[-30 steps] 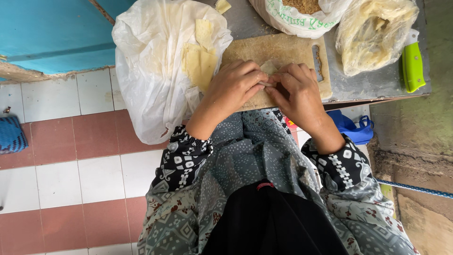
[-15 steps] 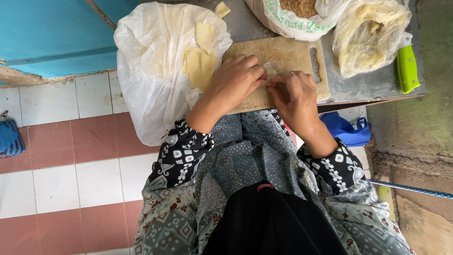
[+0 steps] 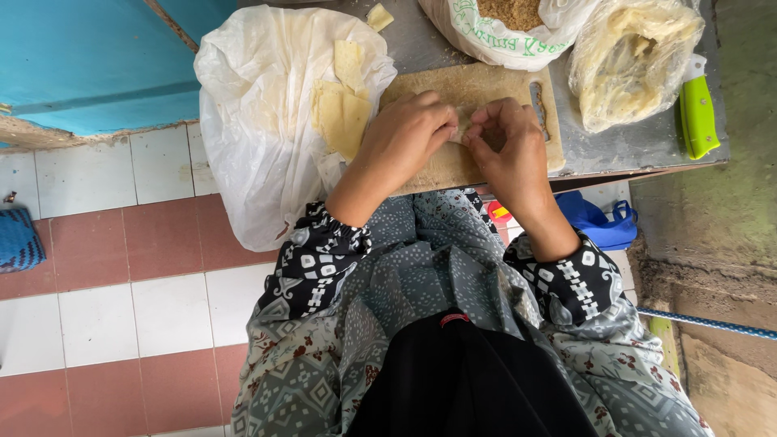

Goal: The person sits at a low table folding thin pastry wrappers. They place a wrapper on the cutting board, spoon brown filling from a plastic bag onto it, then fold and pinch the wrapper closed and set the finished pastry aside with the others.

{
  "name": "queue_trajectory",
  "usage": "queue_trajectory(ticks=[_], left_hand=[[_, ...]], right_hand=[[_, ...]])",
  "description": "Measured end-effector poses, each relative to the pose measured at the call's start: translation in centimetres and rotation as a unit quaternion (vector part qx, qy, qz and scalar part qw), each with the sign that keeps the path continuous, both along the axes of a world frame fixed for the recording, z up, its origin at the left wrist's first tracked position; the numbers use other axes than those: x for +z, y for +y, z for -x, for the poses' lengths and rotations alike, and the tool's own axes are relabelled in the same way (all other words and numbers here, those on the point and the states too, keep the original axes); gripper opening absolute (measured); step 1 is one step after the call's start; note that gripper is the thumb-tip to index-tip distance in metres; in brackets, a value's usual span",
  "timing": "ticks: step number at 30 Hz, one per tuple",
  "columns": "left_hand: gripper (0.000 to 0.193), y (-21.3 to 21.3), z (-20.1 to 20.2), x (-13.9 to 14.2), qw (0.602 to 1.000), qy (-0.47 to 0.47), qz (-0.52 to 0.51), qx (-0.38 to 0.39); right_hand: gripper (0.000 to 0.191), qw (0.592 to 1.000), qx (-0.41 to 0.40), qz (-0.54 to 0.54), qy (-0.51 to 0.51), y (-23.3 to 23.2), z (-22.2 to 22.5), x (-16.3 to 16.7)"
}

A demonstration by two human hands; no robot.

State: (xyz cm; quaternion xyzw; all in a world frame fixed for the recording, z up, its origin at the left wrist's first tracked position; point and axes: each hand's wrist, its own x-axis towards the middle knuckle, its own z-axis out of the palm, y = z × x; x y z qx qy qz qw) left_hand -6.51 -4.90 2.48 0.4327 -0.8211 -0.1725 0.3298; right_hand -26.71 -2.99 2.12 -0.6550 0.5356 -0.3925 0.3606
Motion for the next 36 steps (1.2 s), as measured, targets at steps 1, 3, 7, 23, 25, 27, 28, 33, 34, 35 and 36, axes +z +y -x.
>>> queue_trajectory(ticks=[1,3,7,23,25,27,28,33,34,35,36], left_hand=[[0.007,0.1,-0.2,0.1,1.0,-0.009,0.011,-0.001],[0.014,0.3,-0.9,0.3,0.999,-0.005,0.021,-0.028],[0.013,0.5,-0.9,0.2,0.999,-0.034,0.035,-0.024],[0.028,3.9,0.9,1.8,0.939,-0.26,0.209,0.088],[0.032,4.1,0.8,1.8,0.932,-0.267,0.223,0.098],[0.03,4.0,0.7,1.7,0.935,-0.269,0.211,0.094],[0.029,4.0,0.6,1.6,0.937,-0.27,0.205,0.09],[0.034,2.9,0.0,0.9,0.982,-0.144,0.109,0.061],[0.039,2.9,-0.2,0.8,0.987,-0.122,0.089,0.061],[0.041,3.1,-0.4,0.6,0.988,-0.091,0.096,0.079],[0.044,3.3,-0.5,0.4,0.988,-0.059,0.104,0.096]], right_hand=[[0.018,0.998,0.002,0.045,0.051,0.0,0.0,0.0],[0.012,0.979,0.007,0.134,0.152,0.3,0.1,0.1],[0.011,0.939,0.038,0.241,0.243,1.2,0.2,0.6],[0.024,0.862,0.024,0.343,0.371,1.8,-0.4,1.1],[0.031,0.894,0.024,0.319,0.313,1.9,-0.3,1.1],[0.04,0.93,0.039,0.278,0.237,1.7,-0.3,1.1],[0.04,0.937,0.049,0.271,0.216,1.5,-0.4,1.0],[0.031,0.955,0.034,0.243,0.168,0.6,-1.0,0.0],[0.029,0.949,0.031,0.261,0.175,0.6,-1.1,-0.3],[0.027,0.943,0.028,0.277,0.181,0.7,-1.2,-0.5],[0.025,0.937,0.023,0.293,0.189,0.8,-1.2,-0.7]])
